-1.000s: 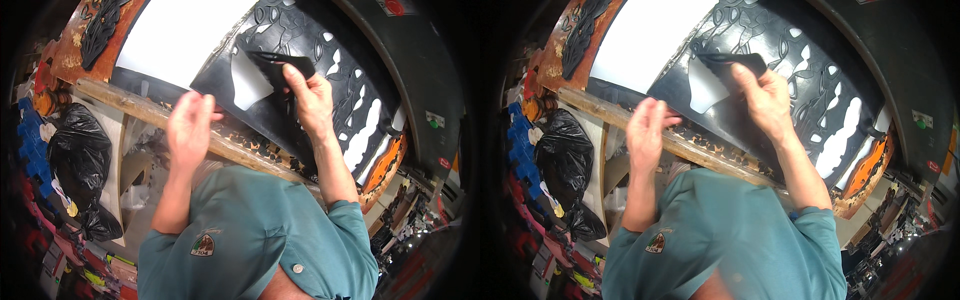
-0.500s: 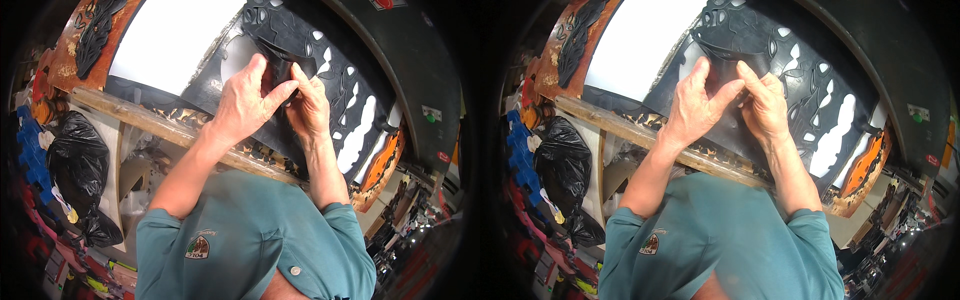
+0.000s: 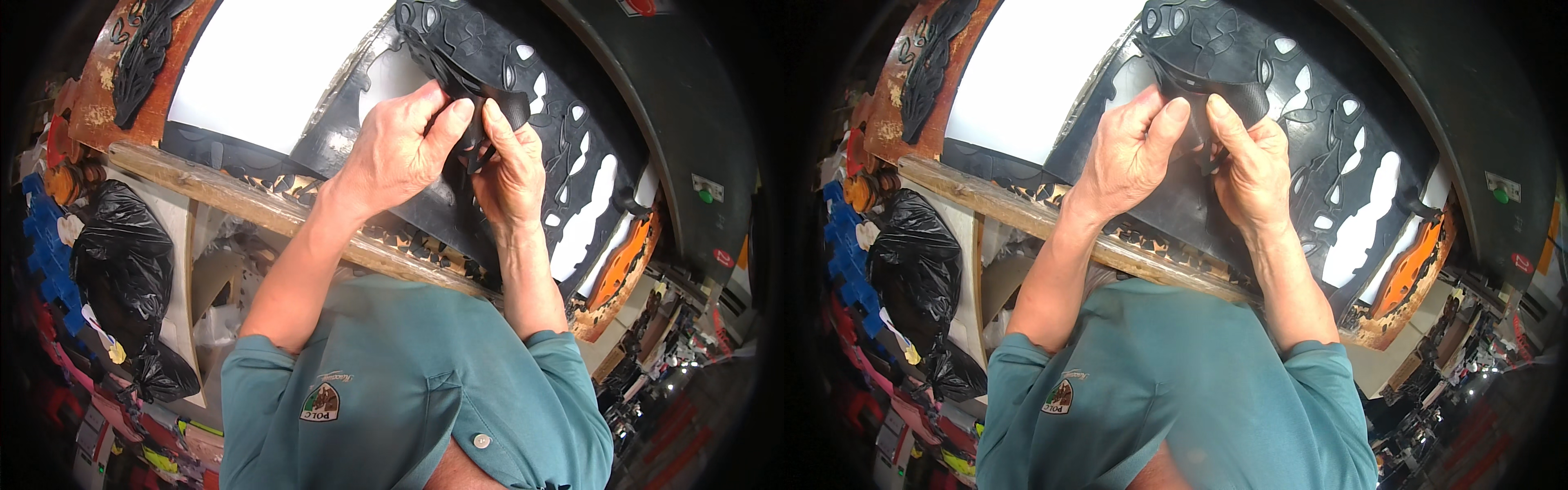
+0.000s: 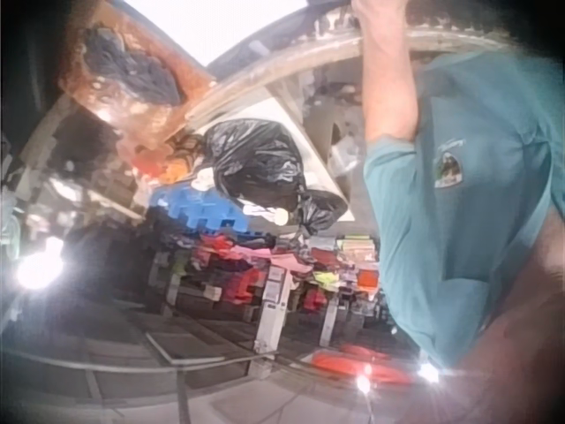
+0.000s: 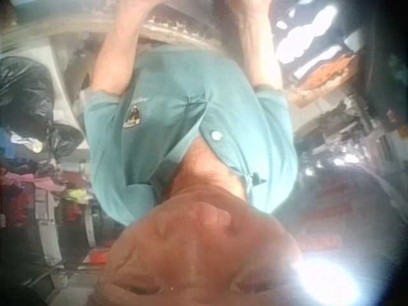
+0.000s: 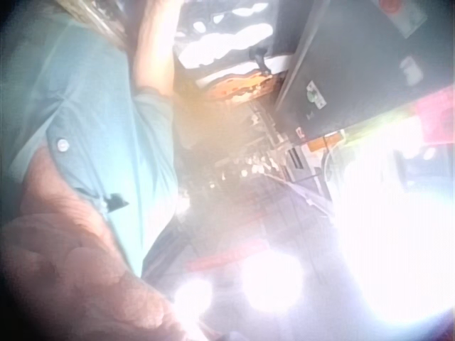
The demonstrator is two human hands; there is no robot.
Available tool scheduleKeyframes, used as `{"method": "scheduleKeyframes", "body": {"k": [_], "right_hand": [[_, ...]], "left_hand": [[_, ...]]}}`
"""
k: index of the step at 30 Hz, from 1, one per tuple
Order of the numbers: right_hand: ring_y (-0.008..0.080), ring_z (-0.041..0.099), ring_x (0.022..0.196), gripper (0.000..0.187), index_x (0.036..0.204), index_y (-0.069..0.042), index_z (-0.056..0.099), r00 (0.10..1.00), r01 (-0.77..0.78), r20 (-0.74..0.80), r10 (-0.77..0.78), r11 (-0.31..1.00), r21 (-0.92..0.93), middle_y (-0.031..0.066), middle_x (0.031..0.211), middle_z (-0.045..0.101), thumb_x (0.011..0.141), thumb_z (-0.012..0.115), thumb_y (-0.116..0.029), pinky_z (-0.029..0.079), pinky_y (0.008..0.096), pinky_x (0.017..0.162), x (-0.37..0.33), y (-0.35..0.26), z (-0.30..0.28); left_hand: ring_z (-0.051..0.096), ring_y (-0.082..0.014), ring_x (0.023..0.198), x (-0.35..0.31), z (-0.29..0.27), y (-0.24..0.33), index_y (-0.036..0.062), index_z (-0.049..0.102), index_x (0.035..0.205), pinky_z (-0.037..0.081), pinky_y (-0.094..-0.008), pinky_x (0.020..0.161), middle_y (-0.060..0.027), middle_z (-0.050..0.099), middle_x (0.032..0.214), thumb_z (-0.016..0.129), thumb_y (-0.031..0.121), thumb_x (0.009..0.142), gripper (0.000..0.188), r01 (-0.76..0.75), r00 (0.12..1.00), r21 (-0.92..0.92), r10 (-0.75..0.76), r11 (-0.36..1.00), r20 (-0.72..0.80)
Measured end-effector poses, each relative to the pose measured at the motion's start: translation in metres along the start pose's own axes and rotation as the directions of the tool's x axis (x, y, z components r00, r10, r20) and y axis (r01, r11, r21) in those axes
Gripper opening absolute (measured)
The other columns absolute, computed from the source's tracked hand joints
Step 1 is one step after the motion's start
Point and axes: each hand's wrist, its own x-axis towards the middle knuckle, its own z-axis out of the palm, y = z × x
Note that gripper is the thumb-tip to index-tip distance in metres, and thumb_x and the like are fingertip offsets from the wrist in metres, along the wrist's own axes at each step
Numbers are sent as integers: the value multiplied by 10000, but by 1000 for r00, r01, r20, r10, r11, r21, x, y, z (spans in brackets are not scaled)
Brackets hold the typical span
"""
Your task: The person uses a wooden squeegee to press and peel black rubber cutouts from a heated press, then gathers the waste pieces and places them into a black plastic bag. The person ties the bag and sets it aside.
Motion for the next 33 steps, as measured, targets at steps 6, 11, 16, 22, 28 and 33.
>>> {"method": "scheduleKeyframes", "body": {"k": [6,11,16,22,28,33], "right_hand": [[55,579,643,201,869,-82,759,1000,-20,-15,20,1000,-19,-22,773,705,1005,778,-229,460,237,612,2,3,2],[58,623,671,156,960,-84,767,993,-121,25,119,985,121,-11,840,750,1013,763,-230,469,239,595,2,0,-2],[67,630,706,170,1065,-106,768,968,-229,-43,248,939,256,-36,903,754,1010,761,-267,477,248,615,9,-10,-16],[62,665,788,175,1101,-135,774,962,-242,-63,266,936,257,-46,943,752,1006,763,-281,479,236,616,6,-12,-20],[92,731,797,205,1201,-57,736,999,15,38,-16,999,32,36,1008,788,1069,673,-200,594,245,680,-4,-11,-21],[80,674,725,165,1065,-24,760,999,33,11,-32,998,-53,28,890,758,1037,720,-182,516,226,647,-5,-11,-15]], "left_hand": [[593,-360,629,1,7,-18,-27,624,856,477,-421,586,-187,615,754,638,229,1086,345,-150,984,11,150,989,-100],[613,-184,659,-4,7,-28,7,640,964,513,-323,618,-90,636,752,767,231,1012,263,-71,994,-89,63,994,-89],[637,-78,915,-4,10,-25,32,622,1325,546,-258,835,-17,672,971,800,164,987,404,35,996,-155,-48,987,-81],[637,-53,790,5,10,-17,43,703,1186,537,-239,744,23,679,872,822,126,956,272,49,992,-58,-56,997,-116],[553,-25,697,10,16,-15,42,689,1017,487,-223,631,48,623,736,818,140,961,172,-5,975,-181,-36,983,-220],[559,-21,720,10,-1,-12,53,693,997,463,-199,641,55,647,805,791,185,996,164,132,988,-378,-153,916,-25]]}}
